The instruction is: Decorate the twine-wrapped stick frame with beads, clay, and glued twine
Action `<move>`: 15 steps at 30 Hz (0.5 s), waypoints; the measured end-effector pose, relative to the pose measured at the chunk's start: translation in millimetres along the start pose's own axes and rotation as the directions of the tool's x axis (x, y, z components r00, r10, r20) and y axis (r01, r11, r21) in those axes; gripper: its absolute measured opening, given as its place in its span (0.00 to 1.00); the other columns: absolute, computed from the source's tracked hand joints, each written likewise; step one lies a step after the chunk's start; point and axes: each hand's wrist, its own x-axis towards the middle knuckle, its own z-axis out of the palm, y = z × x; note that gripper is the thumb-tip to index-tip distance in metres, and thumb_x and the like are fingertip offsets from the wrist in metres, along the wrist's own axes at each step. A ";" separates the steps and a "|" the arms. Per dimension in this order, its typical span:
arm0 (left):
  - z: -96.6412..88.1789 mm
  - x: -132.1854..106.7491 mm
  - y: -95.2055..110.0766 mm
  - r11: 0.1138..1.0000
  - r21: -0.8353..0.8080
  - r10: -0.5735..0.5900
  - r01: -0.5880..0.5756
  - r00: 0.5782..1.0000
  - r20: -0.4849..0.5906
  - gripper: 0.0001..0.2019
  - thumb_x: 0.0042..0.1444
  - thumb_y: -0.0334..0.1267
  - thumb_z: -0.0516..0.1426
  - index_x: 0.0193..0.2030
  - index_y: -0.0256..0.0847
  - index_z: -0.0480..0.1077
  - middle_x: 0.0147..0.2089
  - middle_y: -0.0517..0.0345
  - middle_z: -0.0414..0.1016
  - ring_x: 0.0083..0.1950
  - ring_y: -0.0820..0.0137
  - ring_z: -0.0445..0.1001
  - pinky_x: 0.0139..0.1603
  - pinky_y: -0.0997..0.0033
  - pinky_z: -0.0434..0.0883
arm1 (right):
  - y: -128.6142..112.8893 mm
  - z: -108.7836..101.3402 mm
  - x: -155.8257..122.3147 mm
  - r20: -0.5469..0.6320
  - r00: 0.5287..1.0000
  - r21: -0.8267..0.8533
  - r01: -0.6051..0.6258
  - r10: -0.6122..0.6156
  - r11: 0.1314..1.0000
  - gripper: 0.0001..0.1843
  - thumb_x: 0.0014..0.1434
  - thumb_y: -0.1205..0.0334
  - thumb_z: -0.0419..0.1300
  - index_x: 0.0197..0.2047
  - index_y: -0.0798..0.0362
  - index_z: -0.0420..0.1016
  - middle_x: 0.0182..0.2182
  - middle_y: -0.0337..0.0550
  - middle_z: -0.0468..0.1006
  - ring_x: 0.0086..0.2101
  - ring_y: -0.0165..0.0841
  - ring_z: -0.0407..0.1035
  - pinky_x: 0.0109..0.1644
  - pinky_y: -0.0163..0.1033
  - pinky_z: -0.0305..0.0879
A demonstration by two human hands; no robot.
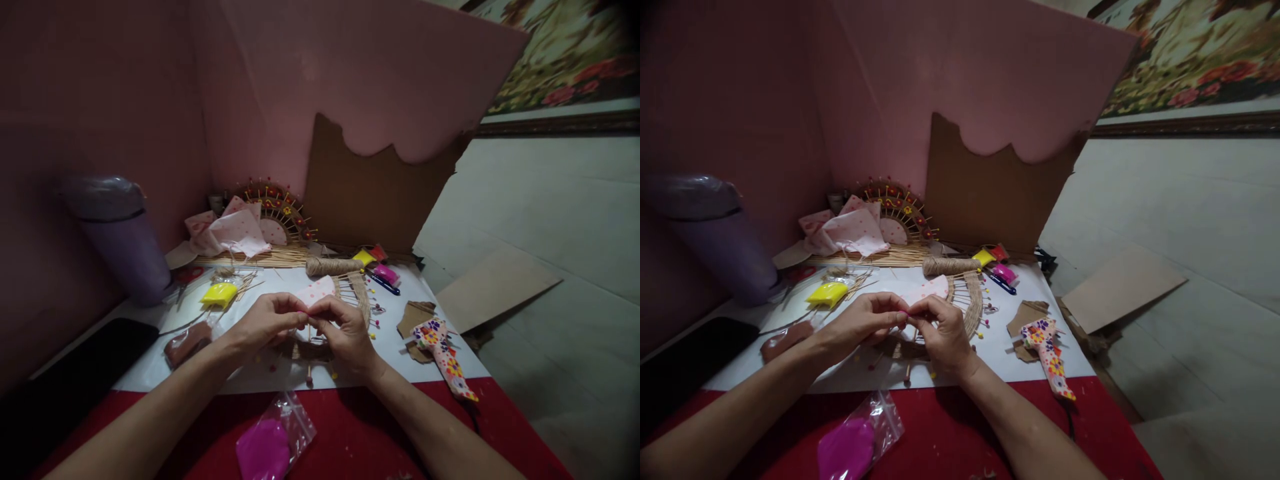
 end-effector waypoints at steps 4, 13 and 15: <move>-1.0 0.7 -1.2 0.999 0.034 0.007 -0.007 1.000 -0.007 0.12 0.44 0.41 0.61 0.33 0.34 0.70 0.24 0.62 0.70 0.15 0.84 0.54 0.15 0.81 0.47 | -1.3 -0.4 -0.3 0.010 0.995 -0.085 0.103 -0.102 0.991 0.04 0.56 0.70 0.59 0.32 0.53 0.74 0.28 0.39 0.74 0.30 0.30 0.68 0.36 0.36 0.64; 6.8 2.6 -4.9 0.997 0.072 -0.006 0.016 0.991 -0.134 0.05 0.38 0.35 0.57 0.24 0.35 0.67 0.15 0.66 0.64 0.13 0.82 0.53 0.15 0.81 0.48 | -0.7 -1.4 -2.6 0.139 0.953 -0.252 0.297 -0.270 0.921 0.07 0.58 0.72 0.55 0.35 0.54 0.73 0.28 0.42 0.73 0.31 0.32 0.67 0.35 0.37 0.62; 7.6 1.9 -3.7 0.998 0.057 -0.006 0.014 0.990 -0.140 0.06 0.38 0.35 0.58 0.24 0.35 0.67 0.15 0.66 0.64 0.13 0.83 0.53 0.14 0.81 0.47 | -1.3 -0.8 -3.1 0.115 0.963 -0.243 0.266 -0.245 0.933 0.06 0.58 0.71 0.55 0.35 0.54 0.73 0.29 0.42 0.73 0.30 0.31 0.66 0.35 0.37 0.62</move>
